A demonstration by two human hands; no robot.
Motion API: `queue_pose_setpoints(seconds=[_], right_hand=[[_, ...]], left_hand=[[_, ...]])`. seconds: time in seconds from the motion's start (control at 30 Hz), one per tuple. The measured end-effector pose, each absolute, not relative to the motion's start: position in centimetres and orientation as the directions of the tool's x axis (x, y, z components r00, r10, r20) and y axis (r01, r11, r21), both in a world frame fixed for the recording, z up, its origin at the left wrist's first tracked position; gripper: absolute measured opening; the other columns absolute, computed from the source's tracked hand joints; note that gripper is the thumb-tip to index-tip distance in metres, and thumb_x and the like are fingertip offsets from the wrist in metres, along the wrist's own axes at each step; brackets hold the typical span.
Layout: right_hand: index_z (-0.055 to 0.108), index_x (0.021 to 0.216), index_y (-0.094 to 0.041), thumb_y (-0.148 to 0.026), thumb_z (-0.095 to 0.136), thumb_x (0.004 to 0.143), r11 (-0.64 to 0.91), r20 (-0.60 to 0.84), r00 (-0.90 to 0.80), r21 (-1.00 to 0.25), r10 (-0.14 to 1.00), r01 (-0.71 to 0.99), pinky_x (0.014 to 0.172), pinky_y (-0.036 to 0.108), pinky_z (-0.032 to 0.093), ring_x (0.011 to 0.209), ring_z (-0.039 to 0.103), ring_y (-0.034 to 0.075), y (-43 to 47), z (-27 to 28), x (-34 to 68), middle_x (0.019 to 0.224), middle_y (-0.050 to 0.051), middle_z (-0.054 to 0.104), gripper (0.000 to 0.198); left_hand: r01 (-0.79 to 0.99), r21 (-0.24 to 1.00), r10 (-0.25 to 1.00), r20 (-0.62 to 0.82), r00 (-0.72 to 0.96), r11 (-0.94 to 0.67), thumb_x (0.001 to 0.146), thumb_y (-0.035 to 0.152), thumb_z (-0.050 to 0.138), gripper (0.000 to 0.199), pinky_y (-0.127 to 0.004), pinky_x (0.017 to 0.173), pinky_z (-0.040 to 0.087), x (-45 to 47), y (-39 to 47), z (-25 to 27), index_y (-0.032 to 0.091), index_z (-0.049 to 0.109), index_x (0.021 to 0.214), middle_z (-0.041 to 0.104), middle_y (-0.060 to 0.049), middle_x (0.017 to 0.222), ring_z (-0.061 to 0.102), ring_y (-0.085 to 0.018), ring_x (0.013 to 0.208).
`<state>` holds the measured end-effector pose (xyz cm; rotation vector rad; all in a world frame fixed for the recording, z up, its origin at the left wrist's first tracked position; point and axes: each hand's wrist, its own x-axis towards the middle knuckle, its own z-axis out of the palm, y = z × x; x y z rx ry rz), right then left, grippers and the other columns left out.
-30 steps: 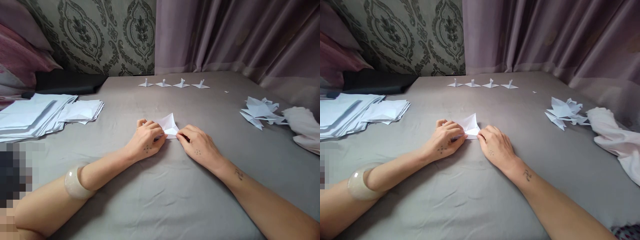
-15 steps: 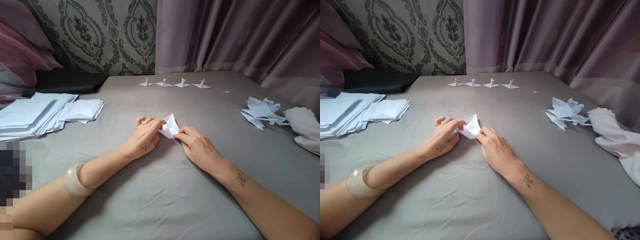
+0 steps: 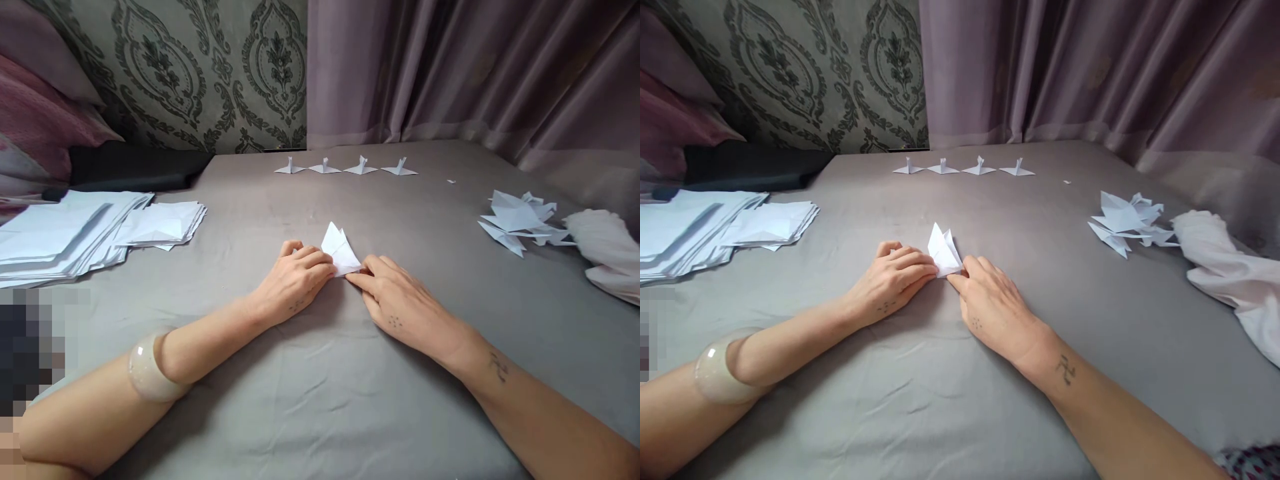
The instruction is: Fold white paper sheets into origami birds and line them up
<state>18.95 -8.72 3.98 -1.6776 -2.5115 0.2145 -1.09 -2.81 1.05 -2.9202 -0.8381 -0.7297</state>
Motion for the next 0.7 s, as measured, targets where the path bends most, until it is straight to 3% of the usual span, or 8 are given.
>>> queue_pose_setpoints(seconds=[0.2,0.43,0.7], right_hand=[[0.064,0.091,-0.021,-0.008,0.039,0.09,0.39,-0.029,-0.401,-0.171,0.916,0.905,0.067,0.028,0.038,0.079,0.048,0.016,-8.8,4.5,19.4,0.086,0.004,0.052,0.029],[0.069,0.098,-0.03,-0.013,0.041,0.089,0.339,-0.148,-0.391,-0.287,0.908,0.896,0.07,0.027,0.041,0.087,0.055,0.016,-8.4,6.0,21.4,0.095,0.002,0.059,0.035],[0.072,0.095,-0.031,-0.014,0.043,0.083,0.332,-0.078,-0.401,-0.429,0.913,0.84,0.067,0.026,0.045,0.081,0.063,0.016,-7.2,5.4,24.0,0.093,-0.001,0.068,0.035]], left_hand=[[0.464,0.165,0.49,0.394,0.778,-0.87,0.098,0.025,0.042,0.025,-0.037,0.089,0.032,-1.1,-2.8,1.1,0.019,0.067,0.1,0.071,-0.004,0.101,0.061,-0.015,0.09],[0.466,0.125,0.481,0.293,0.826,-0.876,0.099,0.03,0.039,0.031,-0.041,0.092,0.029,-1.1,-2.9,1.7,0.024,0.067,0.11,0.068,-0.005,0.098,0.058,-0.018,0.092],[0.472,0.113,0.486,0.214,0.848,-0.874,0.098,0.042,0.035,0.038,-0.042,0.091,0.03,-0.7,-3.0,2.2,0.028,0.062,0.12,0.06,-0.007,0.097,0.052,-0.02,0.091]])
